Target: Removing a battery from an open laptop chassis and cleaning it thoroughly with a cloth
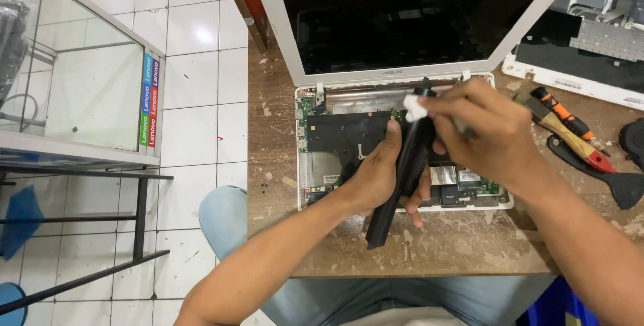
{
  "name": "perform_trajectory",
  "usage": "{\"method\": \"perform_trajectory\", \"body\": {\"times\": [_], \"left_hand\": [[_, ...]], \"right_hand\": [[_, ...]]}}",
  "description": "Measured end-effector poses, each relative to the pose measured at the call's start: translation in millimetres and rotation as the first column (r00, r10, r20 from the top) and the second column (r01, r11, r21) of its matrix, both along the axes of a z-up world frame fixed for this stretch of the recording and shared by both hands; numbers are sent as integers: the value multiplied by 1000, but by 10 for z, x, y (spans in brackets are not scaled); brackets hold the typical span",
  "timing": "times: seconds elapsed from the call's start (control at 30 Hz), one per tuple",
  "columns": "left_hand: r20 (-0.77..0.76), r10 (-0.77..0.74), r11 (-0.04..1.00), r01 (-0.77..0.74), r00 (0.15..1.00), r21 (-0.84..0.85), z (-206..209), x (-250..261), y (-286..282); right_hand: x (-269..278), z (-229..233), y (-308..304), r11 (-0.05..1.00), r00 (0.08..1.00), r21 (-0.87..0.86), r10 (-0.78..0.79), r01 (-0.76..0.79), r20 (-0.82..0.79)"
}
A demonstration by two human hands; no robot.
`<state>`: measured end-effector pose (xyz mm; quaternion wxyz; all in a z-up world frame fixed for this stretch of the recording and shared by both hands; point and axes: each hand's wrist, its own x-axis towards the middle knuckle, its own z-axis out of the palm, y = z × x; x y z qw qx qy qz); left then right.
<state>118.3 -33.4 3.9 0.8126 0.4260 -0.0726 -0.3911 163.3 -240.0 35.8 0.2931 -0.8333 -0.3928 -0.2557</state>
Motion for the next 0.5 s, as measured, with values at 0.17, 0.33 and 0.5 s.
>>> {"method": "perform_trajectory", "body": {"times": [0.17,0.33,0.5], "left_hand": [[-26,15,999,-14,1000,31,-40,3,-3],[9,5,999,-4,1000,-53,-68,20,29],[42,-14,1000,13,999,13,48,35,54]], "right_hand": [[17,-141,-35,996,999,-75,41,-43,-30],[76,-187,-53,999,999,-20,45,-46,-28],[154,-202,-274,998,997,-3,-58,58,47]]}}
